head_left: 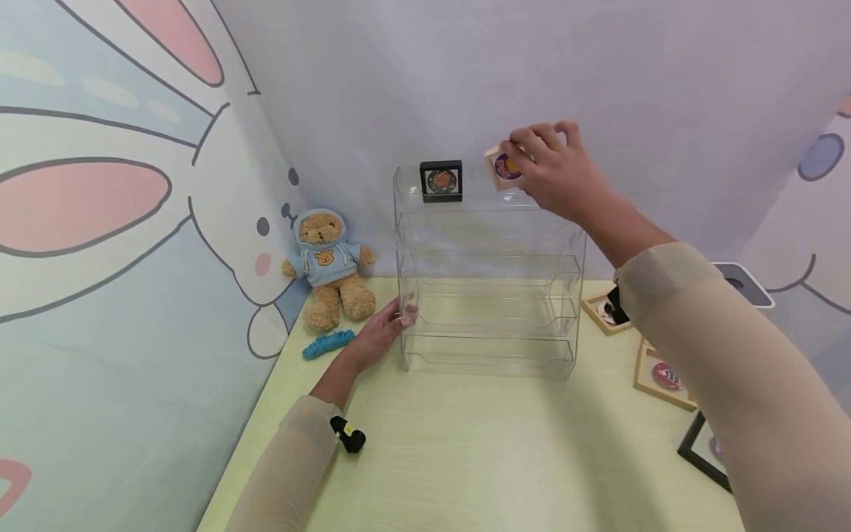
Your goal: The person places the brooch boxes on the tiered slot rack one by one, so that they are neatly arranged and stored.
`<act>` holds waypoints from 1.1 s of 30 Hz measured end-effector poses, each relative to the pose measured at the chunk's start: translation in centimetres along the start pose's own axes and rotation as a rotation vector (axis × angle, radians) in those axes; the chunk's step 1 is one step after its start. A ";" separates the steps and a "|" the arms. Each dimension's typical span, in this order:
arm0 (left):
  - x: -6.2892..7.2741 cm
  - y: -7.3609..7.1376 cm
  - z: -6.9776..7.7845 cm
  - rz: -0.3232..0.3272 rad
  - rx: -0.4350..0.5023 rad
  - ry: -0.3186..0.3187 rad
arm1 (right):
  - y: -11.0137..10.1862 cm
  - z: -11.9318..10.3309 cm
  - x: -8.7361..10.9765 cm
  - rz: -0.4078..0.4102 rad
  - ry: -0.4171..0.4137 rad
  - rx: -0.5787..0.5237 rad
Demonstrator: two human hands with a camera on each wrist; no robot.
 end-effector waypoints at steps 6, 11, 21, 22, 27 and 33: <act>-0.1 0.0 0.0 0.004 0.010 -0.002 | -0.3 -0.3 -0.9 -0.109 -0.028 0.010; -0.1 -0.1 -0.1 0.009 -0.004 -0.002 | -0.4 -0.4 -1.4 -0.143 -0.048 0.045; 0.0 0.0 -0.2 0.014 -0.035 -0.013 | -0.1 -0.6 -1.7 -0.184 -0.077 0.059; 0.1 0.0 -0.2 0.015 -0.030 -0.012 | -0.1 -0.6 -1.8 -0.184 -0.081 0.060; 0.2 -0.1 -0.3 0.015 -0.029 -0.004 | 0.0 -0.7 -1.9 -0.167 -0.106 0.064; 0.2 -0.1 -0.2 -0.015 0.026 0.014 | 0.2 -0.6 -1.9 -0.162 -0.125 0.056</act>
Point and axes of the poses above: each hand's wrist, its own x-axis away from the middle knuckle, its own y-axis out of the palm, z = x × y, the point moved 1 cm from there along -x, towards the middle knuckle, and after that the axes turned 9 degrees about y, right-handed, at the moved point
